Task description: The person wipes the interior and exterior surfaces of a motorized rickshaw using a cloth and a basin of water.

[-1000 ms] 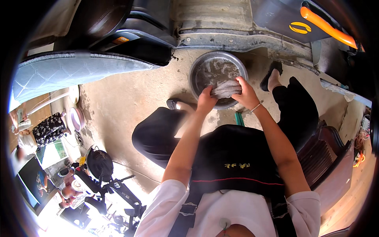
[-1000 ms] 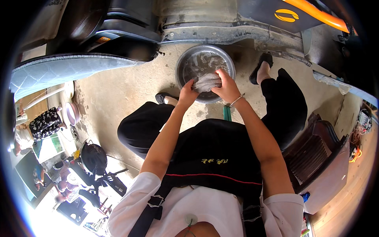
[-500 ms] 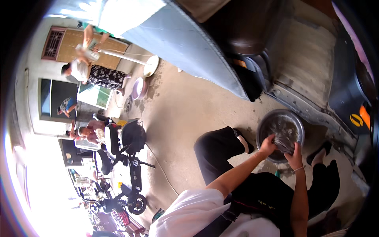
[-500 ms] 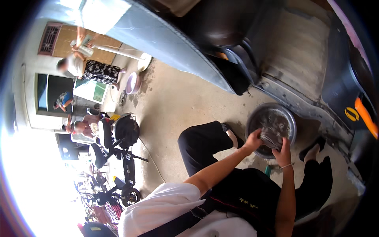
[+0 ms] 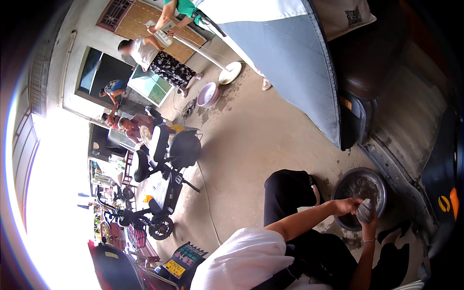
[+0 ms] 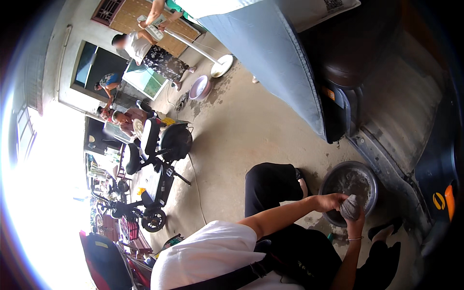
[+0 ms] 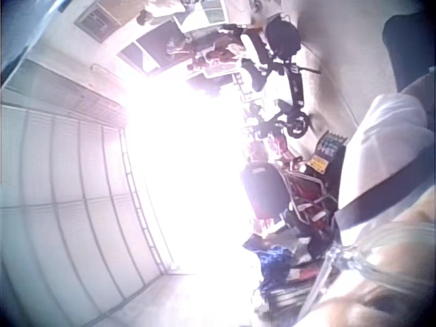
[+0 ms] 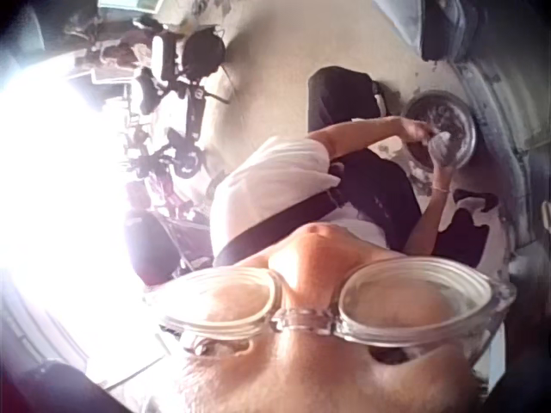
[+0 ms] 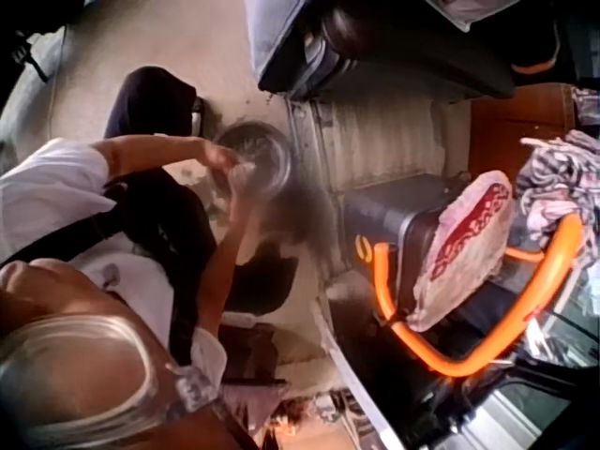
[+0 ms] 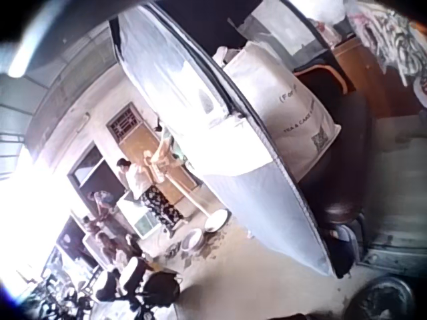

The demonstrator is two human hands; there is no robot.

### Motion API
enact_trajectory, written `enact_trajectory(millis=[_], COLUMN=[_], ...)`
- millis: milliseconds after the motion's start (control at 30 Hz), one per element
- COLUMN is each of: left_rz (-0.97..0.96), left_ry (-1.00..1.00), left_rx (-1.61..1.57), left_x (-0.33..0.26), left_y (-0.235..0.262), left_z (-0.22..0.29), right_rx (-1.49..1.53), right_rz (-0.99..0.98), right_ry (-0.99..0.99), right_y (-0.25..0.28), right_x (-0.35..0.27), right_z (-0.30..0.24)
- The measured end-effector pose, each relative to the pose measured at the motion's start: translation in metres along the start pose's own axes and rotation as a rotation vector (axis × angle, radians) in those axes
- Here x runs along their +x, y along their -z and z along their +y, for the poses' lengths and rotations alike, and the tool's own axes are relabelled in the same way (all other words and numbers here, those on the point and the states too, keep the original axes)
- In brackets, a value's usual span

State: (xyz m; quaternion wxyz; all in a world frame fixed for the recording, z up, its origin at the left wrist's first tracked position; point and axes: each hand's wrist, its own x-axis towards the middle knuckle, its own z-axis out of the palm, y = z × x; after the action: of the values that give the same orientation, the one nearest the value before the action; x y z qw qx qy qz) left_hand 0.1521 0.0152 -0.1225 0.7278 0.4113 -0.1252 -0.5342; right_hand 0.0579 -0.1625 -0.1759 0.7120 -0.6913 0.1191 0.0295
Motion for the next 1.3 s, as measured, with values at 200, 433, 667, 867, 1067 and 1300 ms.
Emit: enact_trajectory(millis=[200, 433, 667, 867, 1067, 1300], left_rz=[0.126, -0.085, -0.27, -0.193, -0.153, -0.024], left_ry=[0.009, 0.554, 0.557, 0.586, 0.634, 0.596], left_rx=[-0.026, -0.236, -0.288, -0.209, 0.213, 0.776], left_x=[-0.003, 0.003, 0.006, 0.01, 0.024, 0.033], left_y=[-0.045, -0.023, -0.046, -0.047, -0.041, -0.052], left_z=[0.037, 0.029, 0.048, 0.029, 0.035, 0.068], right_rx=[-0.239, -0.883, -0.802, -1.092, -1.084, -1.087], right_rz=[0.16, 0.052, -0.075, -0.279, -0.32, -0.43], right_ry=[0.144, 0.613, 0.523, 0.833, 0.555, 0.307], right_y=[0.014, 0.006, 0.02, 0.037, 0.035, 0.022], right_x=[-0.004, -0.005, -0.003, -0.002, 0.003, 0.02], right_z=[-0.035, -0.112, -0.12, -0.116, -0.092, -0.113])
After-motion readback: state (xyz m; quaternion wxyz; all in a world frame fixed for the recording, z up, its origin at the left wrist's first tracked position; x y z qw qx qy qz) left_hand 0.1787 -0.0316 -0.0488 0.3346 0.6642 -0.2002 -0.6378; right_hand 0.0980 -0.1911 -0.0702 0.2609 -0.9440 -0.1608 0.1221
